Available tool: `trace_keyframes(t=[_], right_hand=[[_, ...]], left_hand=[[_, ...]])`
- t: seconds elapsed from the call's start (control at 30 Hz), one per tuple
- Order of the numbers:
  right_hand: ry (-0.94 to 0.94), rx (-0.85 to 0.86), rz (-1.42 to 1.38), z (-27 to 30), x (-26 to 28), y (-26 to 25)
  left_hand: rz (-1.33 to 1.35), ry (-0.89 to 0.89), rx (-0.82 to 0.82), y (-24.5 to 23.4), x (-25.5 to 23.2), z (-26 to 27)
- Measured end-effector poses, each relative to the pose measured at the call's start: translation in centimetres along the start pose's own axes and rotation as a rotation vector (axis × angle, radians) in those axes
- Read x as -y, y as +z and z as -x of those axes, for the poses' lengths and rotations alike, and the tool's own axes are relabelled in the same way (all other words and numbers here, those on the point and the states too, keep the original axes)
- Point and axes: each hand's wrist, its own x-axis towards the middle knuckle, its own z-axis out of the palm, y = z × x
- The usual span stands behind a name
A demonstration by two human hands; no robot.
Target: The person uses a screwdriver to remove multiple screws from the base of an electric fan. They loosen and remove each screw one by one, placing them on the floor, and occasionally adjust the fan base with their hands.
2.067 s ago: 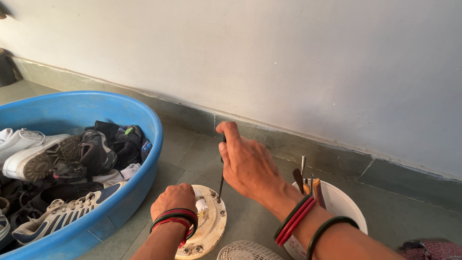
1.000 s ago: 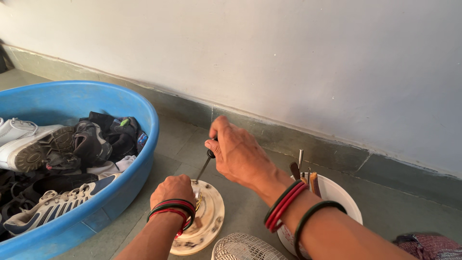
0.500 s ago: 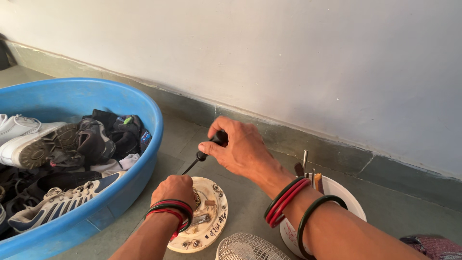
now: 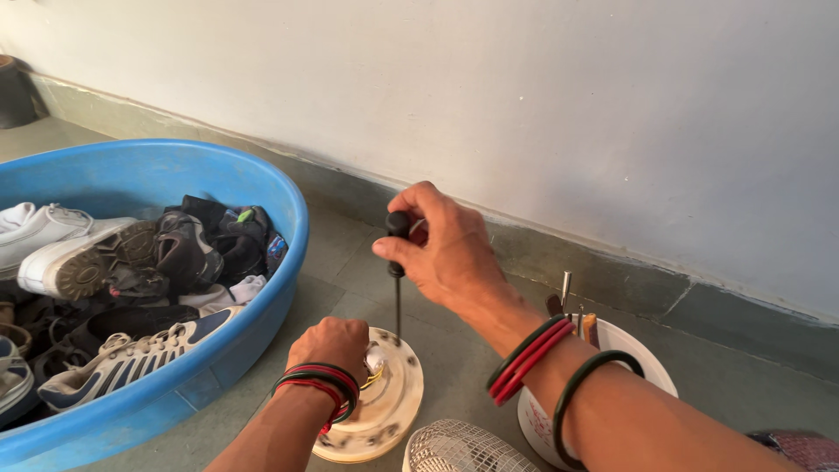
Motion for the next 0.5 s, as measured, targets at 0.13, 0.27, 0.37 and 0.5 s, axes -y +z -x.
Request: trace_keyframes(t=[0.13, 0.27, 0.37, 0.5], right_hand=[[0.089, -0.012, -0.001, -0.1, -0.5, -0.7], [0.170, -0.029, 0.046, 0.4, -1.0, -1.3], [0.106, -0.029, 0.058, 1.0, -1.2, -1.2], [-0.021, -0.008, 0.104, 2.0, -1.1, -0.6]], left_hand=[[0.157, -0.064, -0.067, 0.5, 0.4, 0.3], [0.195, -0.089, -0.077, 1.0, 0.5, 0.2], [0.236, -0.126, -0.029, 1.2, 0.4, 0.2], [0.275, -0.121, -0.001, 1.6, 0.1, 0.4]])
